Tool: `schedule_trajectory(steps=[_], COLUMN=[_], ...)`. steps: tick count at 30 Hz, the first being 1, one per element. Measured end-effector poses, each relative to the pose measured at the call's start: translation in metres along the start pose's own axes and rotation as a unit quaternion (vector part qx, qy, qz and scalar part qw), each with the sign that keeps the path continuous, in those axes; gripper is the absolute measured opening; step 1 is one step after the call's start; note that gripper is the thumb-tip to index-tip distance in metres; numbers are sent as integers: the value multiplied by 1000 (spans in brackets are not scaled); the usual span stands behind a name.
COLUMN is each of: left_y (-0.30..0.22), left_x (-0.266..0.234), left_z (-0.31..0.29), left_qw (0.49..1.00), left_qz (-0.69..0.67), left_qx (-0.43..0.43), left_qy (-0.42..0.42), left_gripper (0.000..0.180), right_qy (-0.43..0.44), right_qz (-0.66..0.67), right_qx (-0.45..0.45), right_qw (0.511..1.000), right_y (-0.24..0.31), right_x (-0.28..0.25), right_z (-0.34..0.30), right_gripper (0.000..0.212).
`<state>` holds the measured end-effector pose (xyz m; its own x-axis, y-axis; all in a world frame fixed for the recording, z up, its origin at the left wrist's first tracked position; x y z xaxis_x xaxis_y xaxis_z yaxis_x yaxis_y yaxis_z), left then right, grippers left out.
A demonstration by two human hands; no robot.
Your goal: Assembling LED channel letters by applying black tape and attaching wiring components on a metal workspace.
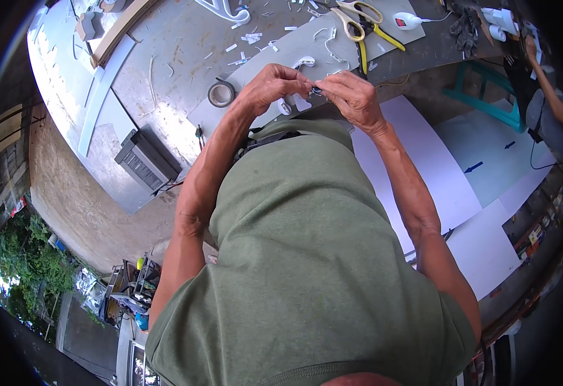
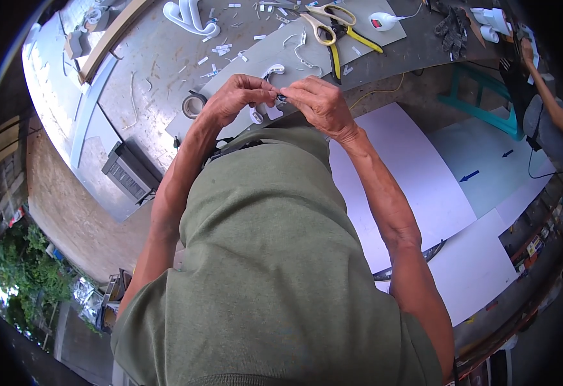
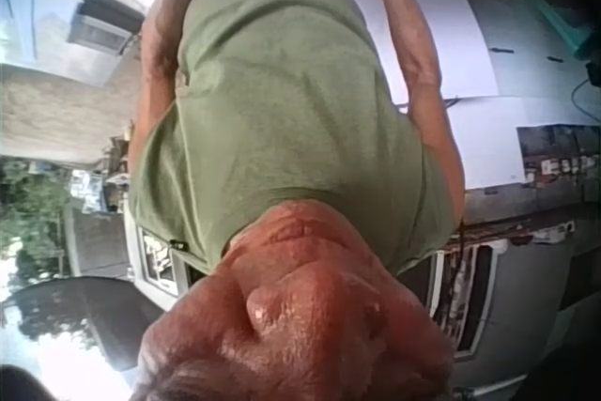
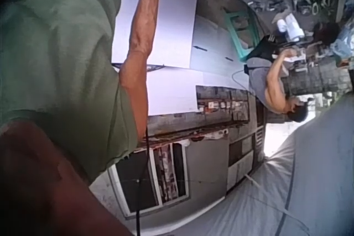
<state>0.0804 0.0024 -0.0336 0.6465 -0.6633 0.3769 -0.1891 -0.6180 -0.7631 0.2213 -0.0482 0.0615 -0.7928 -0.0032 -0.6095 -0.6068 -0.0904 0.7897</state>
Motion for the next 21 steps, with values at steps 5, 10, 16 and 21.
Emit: schedule_trajectory(steps=[5, 10, 16, 21], left_y=[-2, -18, -52, -47], left_x=[0, 5, 16, 22], left_z=[-1, -5, -15, -15], left_qw=[997, 992, 906, 888], left_qz=[73, 95, 314, 360], left_qx=[14, 86, 281, 287], left_qy=[-12, -17, -49, -17], left_gripper=[19, 17, 19, 20], right_qy=[6, 56, 90, 100], right_qz=[7, 85, 159, 173], right_qx=[8, 168, 313, 346], right_qw=[1000, 980, 932, 917], right_y=[-2, -20, -38, -46], right_x=[2, 6, 15, 18], right_z=[1, 2, -7, -16], right_gripper=[17, 12, 15, 17])
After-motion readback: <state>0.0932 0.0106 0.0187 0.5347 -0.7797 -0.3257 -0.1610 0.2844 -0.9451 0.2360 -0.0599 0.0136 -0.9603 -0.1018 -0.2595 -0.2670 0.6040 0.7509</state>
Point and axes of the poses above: each hand's wrist, its own z-axis towards the middle knuckle, its own x-axis out of the palm, y = z × x, the point moved 8 cm from there along z, towards the middle knuckle, and after that the axes turned 8 degrees about x, right-handed, at the moved point
